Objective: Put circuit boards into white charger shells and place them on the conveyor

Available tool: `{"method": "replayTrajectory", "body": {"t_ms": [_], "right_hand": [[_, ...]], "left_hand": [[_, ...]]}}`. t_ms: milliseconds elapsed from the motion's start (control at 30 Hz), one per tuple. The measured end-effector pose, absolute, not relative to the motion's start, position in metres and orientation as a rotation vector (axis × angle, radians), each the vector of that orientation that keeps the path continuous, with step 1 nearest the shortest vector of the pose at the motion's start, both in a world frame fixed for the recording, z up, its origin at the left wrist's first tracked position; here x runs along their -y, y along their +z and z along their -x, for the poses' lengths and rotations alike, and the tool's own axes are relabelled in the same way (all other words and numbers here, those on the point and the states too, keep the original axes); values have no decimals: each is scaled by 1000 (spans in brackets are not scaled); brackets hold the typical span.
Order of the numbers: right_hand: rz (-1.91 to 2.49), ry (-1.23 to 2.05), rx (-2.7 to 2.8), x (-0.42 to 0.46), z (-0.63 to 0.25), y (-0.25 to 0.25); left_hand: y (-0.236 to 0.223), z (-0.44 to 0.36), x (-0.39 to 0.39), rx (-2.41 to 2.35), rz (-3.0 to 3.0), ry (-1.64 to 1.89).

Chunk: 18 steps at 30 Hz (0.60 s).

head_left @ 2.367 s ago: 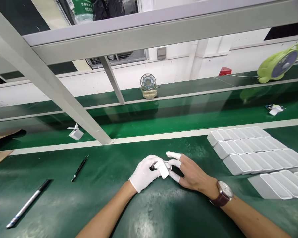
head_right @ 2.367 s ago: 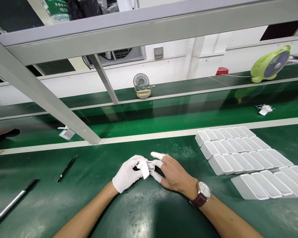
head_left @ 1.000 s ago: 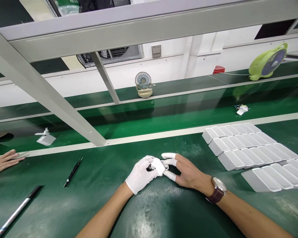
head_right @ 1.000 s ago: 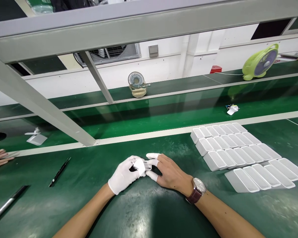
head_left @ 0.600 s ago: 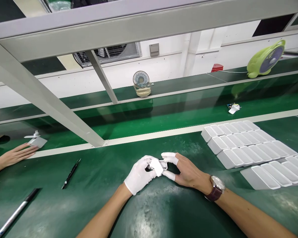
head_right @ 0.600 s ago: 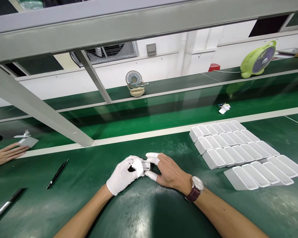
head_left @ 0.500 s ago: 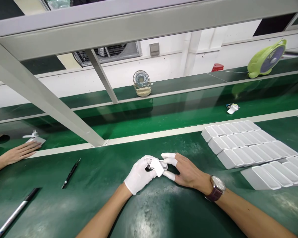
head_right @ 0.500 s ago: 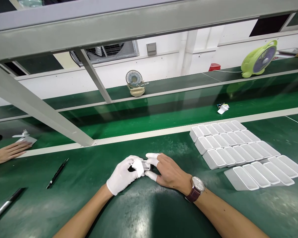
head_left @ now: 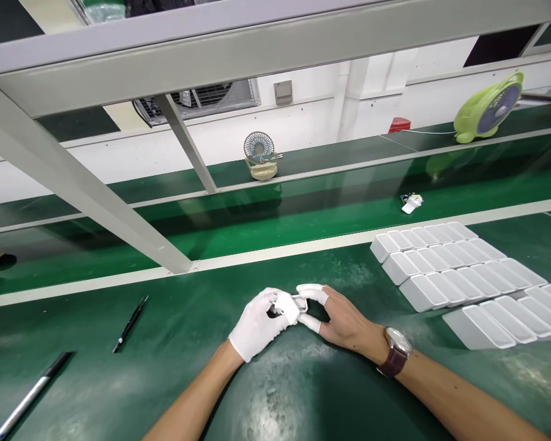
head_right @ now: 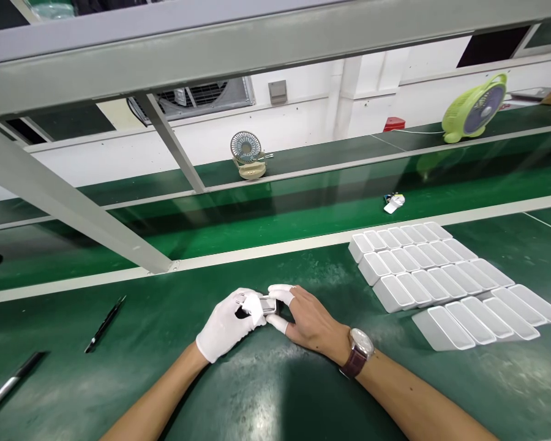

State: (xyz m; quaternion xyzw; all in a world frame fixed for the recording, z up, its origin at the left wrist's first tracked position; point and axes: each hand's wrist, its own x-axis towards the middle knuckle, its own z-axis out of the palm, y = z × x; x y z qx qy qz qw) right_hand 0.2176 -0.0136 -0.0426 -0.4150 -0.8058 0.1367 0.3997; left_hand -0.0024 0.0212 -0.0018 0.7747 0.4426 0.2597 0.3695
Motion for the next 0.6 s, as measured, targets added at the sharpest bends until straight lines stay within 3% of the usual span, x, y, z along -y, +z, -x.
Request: {"method": "replayTrajectory", "body": {"t_ms": [600], "right_hand": [[1080,221,2007,19,-211,-41]], "left_hand": [[-2,5,-25,-1269,-1949,667]]}}
